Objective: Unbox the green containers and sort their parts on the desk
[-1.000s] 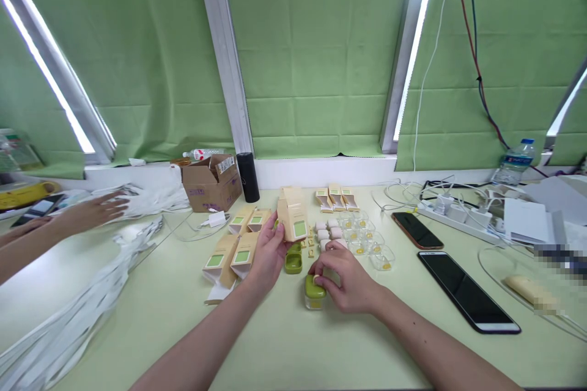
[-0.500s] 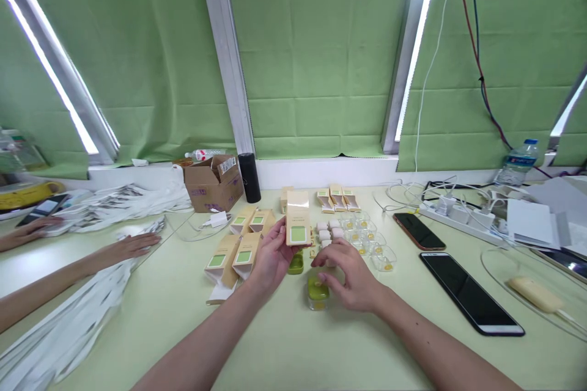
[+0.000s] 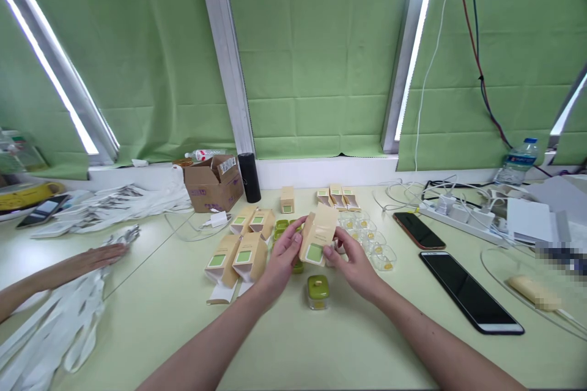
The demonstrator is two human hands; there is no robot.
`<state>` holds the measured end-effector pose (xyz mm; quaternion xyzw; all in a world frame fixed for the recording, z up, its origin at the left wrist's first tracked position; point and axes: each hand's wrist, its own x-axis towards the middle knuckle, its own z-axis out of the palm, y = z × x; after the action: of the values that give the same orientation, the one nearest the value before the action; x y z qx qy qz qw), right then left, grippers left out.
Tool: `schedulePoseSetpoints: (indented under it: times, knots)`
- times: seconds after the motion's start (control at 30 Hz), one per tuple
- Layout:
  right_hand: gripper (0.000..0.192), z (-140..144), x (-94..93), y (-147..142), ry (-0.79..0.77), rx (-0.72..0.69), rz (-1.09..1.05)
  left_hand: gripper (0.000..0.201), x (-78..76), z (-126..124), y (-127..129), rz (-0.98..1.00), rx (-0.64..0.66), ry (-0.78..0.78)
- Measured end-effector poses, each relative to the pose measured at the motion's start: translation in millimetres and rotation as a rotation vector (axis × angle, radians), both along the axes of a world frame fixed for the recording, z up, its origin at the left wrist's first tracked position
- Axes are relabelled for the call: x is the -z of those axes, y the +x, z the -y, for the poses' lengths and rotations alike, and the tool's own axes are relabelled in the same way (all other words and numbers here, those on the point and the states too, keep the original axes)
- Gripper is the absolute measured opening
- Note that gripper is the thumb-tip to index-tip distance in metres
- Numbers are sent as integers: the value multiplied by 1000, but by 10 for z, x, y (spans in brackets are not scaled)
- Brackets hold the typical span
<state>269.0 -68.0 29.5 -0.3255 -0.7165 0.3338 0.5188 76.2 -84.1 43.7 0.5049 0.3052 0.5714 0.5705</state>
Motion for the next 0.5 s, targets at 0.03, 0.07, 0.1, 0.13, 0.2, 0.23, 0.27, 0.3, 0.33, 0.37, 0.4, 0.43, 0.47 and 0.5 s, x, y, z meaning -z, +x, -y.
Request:
schedulePoseSetpoints:
  times: [0.03, 0.07, 0.1, 0.13, 0.2, 0.23, 0.27, 0.3, 0.33, 0.37, 0.4, 0.43, 0.47, 0.5]
  knots:
    - [44, -7, 5, -1, -25, -21, -24, 63, -9, 8, 8, -26, -6, 21]
    - [45, -14, 9, -2, -48, -43, -55, 63, -18, 15, 12, -52, -14, 44]
    - [46, -23, 12, -4, -70, -66, -91, 63, -25, 22, 12, -76, -21, 68]
    - [47, -32, 14, -6, -93, -90, -131, 63, -29, 28, 9, -97, -27, 94]
    - [49, -50, 14, -12, -141, -122, -212, 58, -26, 36, -8, -137, -46, 155]
    - [50, -58, 14, -15, -164, -129, -245, 55, -18, 40, -18, -164, -57, 189]
    - [50, -65, 14, -17, -181, -128, -269, 52, -8, 44, -28, -195, -70, 225]
    - [50, -71, 15, -20, -193, -121, -287, 50, 3, 48, -36, -234, -82, 262]
    - [49, -74, 18, -23, -201, -115, -300, 49, 12, 54, -42, -280, -95, 301]
    - [49, -76, 21, -27, -208, -114, -309, 50, 20, 60, -44, -328, -105, 338]
    - [49, -75, 25, -31, -213, -116, -315, 52, 25, 68, -42, -374, -113, 373]
    - [50, -72, 29, -36, -218, -117, -318, 53, 26, 75, -38, -414, -123, 402]
    - [51, -67, 32, -42, -224, -117, -318, 54, 26, 82, -33, -447, -132, 424]
    - [52, -60, 33, -49, -231, -115, -316, 55, 24, 87, -27, -472, -139, 440]
